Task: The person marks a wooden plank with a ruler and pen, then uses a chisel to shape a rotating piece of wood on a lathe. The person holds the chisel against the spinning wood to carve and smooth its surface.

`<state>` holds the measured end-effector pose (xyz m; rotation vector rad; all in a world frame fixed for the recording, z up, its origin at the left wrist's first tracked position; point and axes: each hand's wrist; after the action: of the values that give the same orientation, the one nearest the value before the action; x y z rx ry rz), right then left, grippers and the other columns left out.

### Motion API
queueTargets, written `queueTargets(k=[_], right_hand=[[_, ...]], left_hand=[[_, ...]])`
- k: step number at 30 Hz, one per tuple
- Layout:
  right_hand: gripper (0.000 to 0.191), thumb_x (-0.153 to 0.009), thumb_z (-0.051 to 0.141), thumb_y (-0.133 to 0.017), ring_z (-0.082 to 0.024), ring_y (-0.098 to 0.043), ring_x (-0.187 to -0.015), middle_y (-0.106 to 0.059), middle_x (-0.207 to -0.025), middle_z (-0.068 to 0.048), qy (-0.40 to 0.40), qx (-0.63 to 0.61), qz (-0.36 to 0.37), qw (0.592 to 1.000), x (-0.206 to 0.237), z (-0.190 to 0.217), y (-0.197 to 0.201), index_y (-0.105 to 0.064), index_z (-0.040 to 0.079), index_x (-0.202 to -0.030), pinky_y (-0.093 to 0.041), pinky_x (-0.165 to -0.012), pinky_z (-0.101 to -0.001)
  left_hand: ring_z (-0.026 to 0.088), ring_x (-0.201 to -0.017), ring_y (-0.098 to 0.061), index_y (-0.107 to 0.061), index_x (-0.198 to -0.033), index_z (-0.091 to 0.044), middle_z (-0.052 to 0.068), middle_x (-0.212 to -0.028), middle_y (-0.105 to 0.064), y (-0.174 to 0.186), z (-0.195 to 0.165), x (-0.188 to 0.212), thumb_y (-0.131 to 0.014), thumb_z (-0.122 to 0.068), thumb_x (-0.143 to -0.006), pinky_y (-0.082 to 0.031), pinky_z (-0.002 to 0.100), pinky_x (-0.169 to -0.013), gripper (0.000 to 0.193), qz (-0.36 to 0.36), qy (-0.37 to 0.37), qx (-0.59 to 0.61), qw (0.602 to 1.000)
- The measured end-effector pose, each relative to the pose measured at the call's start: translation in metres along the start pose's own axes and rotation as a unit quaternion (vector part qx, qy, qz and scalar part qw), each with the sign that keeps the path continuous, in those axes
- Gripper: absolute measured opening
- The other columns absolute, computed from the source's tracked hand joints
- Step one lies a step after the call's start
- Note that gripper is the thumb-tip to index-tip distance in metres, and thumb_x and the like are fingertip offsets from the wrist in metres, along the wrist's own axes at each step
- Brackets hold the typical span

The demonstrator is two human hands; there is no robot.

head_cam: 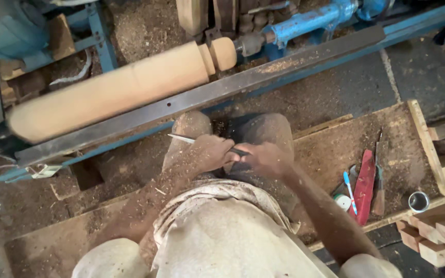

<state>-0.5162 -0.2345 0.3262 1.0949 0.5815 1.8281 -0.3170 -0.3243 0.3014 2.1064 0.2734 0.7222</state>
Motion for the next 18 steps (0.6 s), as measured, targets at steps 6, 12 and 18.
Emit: queueTargets(k=[6,12,18], right_hand=[[0.041,-0.103,0.028,-0.06,-0.033,-0.072,-0.094,-0.073,-0.108,-0.019,-0.019,0.12,-0.35,0.929,0.015,0.052,0.031,-0.053,0.01,-0.139,-0.056,-0.08,-0.0424],[0.03,-0.103,0.019,-0.057,-0.008,-0.05,-0.06,-0.056,-0.074,0.001,-0.109,-0.5,-0.244,0.824,-0.022,0.009,-0.057,-0.059,0.007,-0.13,-0.044,-0.052,-0.0251],[0.032,-0.105,0.026,-0.048,-0.008,-0.04,-0.046,-0.052,-0.067,0.001,-0.219,-0.571,-0.094,0.786,-0.053,-0.048,-0.088,-0.061,0.005,-0.126,-0.033,-0.04,-0.0271]], left_hand=[[0.04,-0.093,-0.067,-0.067,-0.11,-0.004,0.024,-0.094,-0.069,-0.01,-0.015,-0.041,-0.054,-0.047,-0.105,-0.053,0.045,-0.077,0.046,-0.334,-0.017,0.349,0.876],[0.048,-0.09,-0.066,-0.067,-0.093,-0.002,0.023,-0.086,-0.066,-0.033,-0.015,-0.087,-0.046,-0.044,-0.113,-0.057,0.049,-0.078,0.051,-0.229,0.124,0.647,0.716],[0.036,-0.128,-0.062,-0.066,-0.126,0.001,0.018,-0.132,-0.068,-0.02,0.057,-0.092,-0.053,-0.005,-0.082,-0.052,0.042,-0.107,0.046,-0.429,-0.097,-0.052,0.897]])
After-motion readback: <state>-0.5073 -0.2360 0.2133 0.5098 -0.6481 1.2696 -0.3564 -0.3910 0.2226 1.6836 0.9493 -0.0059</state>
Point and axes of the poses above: each hand's wrist, its own x-axis away from the middle knuckle, its own y-axis out of the back of the hand, z = x × y
